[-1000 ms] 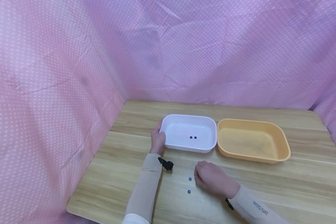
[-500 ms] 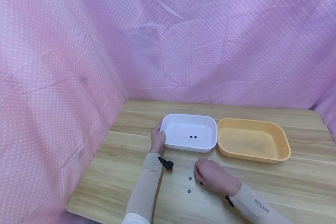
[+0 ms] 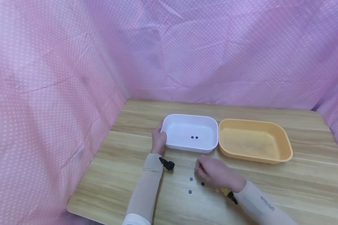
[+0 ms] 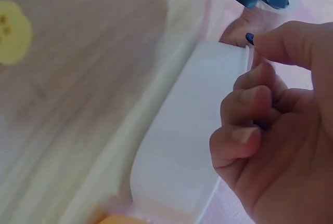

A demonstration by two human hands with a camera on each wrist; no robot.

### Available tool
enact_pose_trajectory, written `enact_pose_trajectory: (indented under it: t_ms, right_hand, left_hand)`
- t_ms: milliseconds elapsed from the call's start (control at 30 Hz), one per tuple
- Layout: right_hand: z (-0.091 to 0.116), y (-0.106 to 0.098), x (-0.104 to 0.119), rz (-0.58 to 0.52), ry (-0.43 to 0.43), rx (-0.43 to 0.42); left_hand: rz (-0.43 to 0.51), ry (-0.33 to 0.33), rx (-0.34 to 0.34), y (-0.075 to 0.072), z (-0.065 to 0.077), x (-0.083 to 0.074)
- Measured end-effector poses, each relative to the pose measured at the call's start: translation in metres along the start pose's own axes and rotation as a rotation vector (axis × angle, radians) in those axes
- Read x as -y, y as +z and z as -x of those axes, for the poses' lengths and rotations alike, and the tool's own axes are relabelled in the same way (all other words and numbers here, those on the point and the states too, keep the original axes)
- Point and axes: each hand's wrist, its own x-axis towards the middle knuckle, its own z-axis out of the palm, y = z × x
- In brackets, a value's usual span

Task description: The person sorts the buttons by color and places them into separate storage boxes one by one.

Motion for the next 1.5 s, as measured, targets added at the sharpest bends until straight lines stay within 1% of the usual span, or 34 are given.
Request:
enact_pose_trajectory:
  t_ms: [167, 367, 500, 667, 833, 933, 1000, 1100, 1233, 1333, 1500]
  right_hand:
    - [-0.005, -0.010, 0.001, -0.063, 0.043, -0.014]
    - [-0.011, -0.021, 0.002, -0.043, 0.042, -0.047]
    - [-0.013, -0.026, 0.004, -0.037, 0.065, -0.070]
    - [-0.013, -0.034, 0.004, -0.029, 0.061, -0.113]
    - [-0.018, -0.044, 0.001, 0.052, 0.056, -0.189]
    - [-0.025, -0.053, -0.005, 0.120, 0.040, -0.240]
    - [-0.032, -0.060, -0.011, 0.152, 0.041, -0.256]
    - [-0.043, -0.066, -0.021, 0.164, 0.077, -0.235]
    - [-0.054, -0.067, -0.036, 0.164, 0.133, -0.172]
    - [-0.061, -0.066, -0.044, 0.164, 0.141, -0.139]
    - [-0.069, -0.065, -0.051, 0.183, 0.131, -0.096]
  left_hand:
    - [0.004, -0.004, 0.007, -0.001, -0.004, -0.001]
    - [-0.006, -0.007, 0.017, -0.002, -0.008, -0.002]
    - [0.004, -0.003, 0.018, -0.003, -0.010, -0.003]
    - [0.017, -0.003, 0.011, -0.002, -0.009, -0.003]
    - [0.016, -0.031, 0.009, -0.002, -0.006, -0.002]
    - [0.018, -0.034, 0.007, -0.002, -0.003, -0.002]
    - [0.019, -0.032, 0.002, -0.001, -0.001, -0.003]
    - [0.027, -0.021, -0.003, -0.001, 0.001, -0.002]
    - [0.028, -0.014, -0.005, -0.001, 0.003, -0.001]
    - [0.021, -0.012, -0.005, -0.001, 0.004, -0.001]
    - [0.032, -0.006, -0.010, -0.001, 0.005, -0.001]
